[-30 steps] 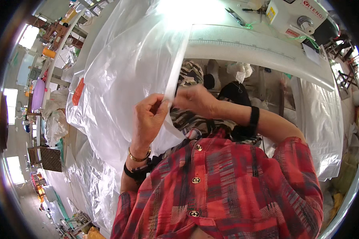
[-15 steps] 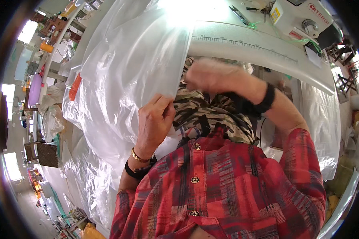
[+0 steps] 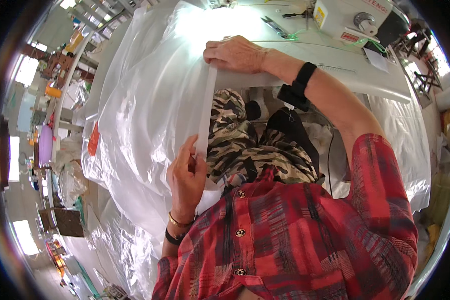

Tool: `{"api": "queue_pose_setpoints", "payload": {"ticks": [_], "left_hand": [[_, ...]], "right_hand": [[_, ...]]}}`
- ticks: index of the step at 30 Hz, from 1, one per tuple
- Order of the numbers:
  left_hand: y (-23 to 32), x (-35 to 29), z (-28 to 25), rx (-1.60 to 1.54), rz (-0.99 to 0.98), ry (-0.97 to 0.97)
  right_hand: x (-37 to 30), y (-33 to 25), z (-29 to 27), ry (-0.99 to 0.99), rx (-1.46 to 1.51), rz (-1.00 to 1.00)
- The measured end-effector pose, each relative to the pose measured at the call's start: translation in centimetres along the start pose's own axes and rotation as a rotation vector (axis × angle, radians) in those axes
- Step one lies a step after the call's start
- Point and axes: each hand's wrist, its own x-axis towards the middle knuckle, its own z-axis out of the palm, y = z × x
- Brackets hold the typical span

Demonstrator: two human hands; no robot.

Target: The recorder aligns and sews two large white plastic/woven sheets using an industrial sewing machine.

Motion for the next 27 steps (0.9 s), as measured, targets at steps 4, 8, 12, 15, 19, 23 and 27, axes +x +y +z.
{"api": "queue_pose_setpoints", "payload": {"ticks": [4,8,12,15,19,23,27], "left_hand": [[-0.7,0.0,0.8,0.066,0.036,-0.053],[-1.1,1.4,1.8,-0.117,-0.020,-0.214],[-0.7,3.2,3.2,-0.138,0.135,-0.198],[-0.8,5.0,3.8,-0.102,0.214,-0.174],[-1.2,8.1,4.6,-0.031,0.329,-0.121],[-0.4,12.0,4.3,0.083,0.370,-0.114],[-0.1,15.8,4.4,0.206,0.374,-0.124]], "right_hand": [[0.1,0.3,0.1,-0.009,0.080,0.112],[-0.5,0.8,0.4,0.090,-0.011,0.179],[-0.3,0.7,0.6,0.104,-0.179,0.386],[-0.3,0.8,1.3,0.142,-0.249,0.448],[-0.3,0.4,1.3,0.179,-0.233,0.487],[-0.6,0.9,1.1,0.094,-0.154,0.543],[-0.3,0.6,1.0,0.093,-0.140,0.538]]}}
